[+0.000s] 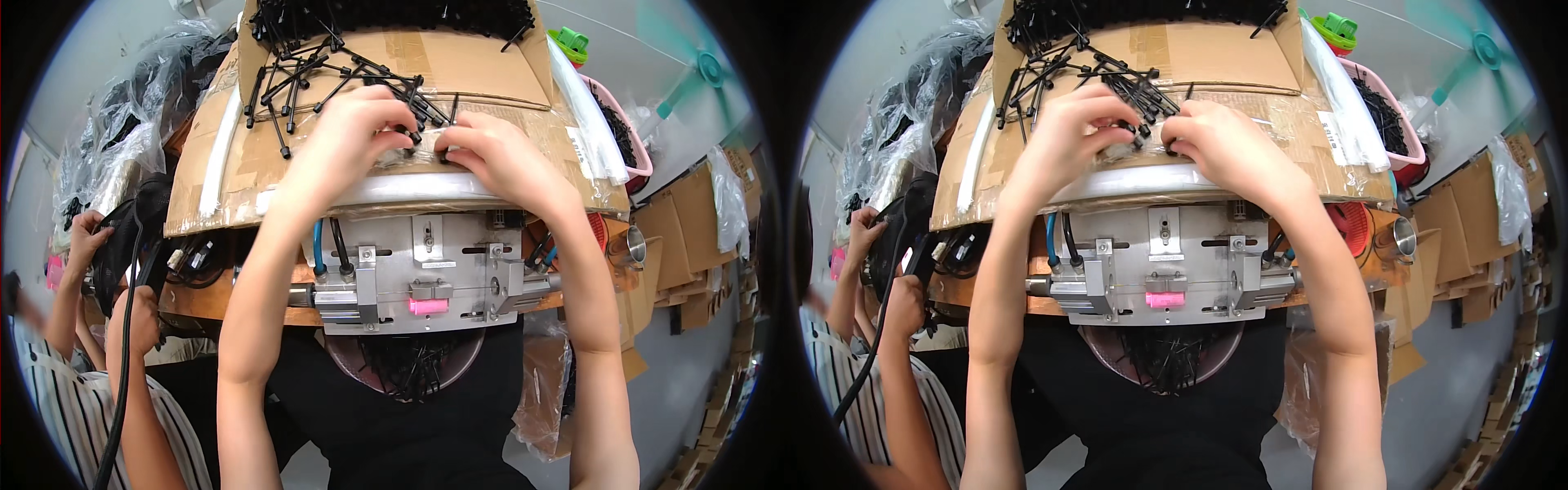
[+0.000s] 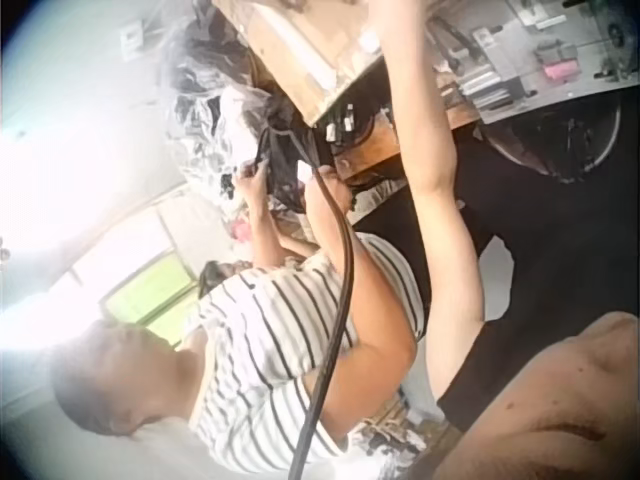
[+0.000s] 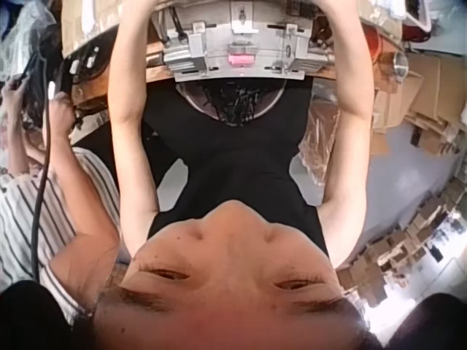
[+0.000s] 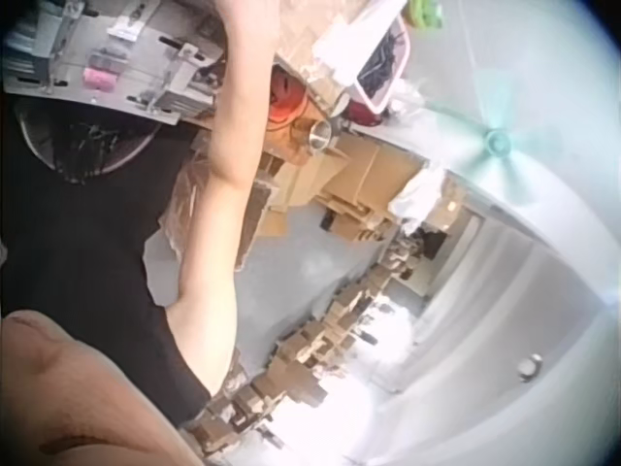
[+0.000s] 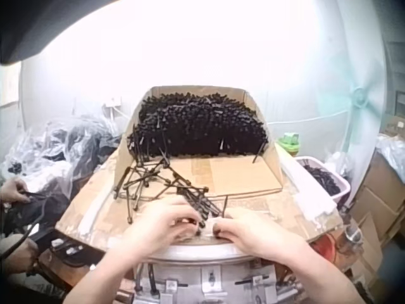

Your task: The person repeatedly picks up black cable ties from a cardboard box and inserts them into a metal jig on a workbench. They manipulate a pink lever on the machine to process each tie individually. A coworker is visible in the background handling a black mesh bag.

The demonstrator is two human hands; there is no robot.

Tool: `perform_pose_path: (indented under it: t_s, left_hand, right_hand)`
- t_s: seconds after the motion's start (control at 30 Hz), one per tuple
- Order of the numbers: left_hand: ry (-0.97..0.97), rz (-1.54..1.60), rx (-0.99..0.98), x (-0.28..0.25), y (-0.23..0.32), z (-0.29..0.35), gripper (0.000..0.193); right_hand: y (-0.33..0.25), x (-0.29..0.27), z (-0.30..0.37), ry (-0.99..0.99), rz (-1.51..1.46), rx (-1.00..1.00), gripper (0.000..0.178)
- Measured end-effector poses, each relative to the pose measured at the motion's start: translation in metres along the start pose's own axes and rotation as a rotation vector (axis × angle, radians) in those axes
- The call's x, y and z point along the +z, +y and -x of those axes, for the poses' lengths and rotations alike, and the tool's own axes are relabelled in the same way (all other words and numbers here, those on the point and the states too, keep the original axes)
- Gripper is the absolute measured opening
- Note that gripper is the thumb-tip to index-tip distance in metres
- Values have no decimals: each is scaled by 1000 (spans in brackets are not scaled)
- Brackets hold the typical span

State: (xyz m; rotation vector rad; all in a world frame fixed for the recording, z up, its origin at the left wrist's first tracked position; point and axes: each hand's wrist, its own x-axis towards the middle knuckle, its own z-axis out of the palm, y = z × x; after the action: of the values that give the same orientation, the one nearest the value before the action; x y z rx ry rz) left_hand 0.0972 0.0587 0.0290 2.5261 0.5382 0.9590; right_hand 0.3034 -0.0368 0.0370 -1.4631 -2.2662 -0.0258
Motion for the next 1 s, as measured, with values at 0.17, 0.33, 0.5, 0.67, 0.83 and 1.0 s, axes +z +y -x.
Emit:
perform_pose_path:
  t_s: [0.17,0.33,0.5,0.67,0.83,1.0]
  left_hand:
    - [204,447,-259,-15,24,46,32]
    - [194,-91,-196,21,111,136,63]
    - [-69,-260,-221,101,141,188,69]
    - [-139,-403,-268,116,138,186,64]
    - [-177,-411,-266,113,139,181,65]
    - [-187,-256,-267,95,134,181,65]
  right_hand:
    - [5,-6,6,78,-13,21,15]
    - [-17,-25,42,525,-686,212,25]
    - [-35,-28,86,723,-913,150,24]
    - [-47,-30,109,835,-918,120,26]
    - [-60,-23,126,850,-755,152,23]
    - [-94,27,147,546,-444,151,34]
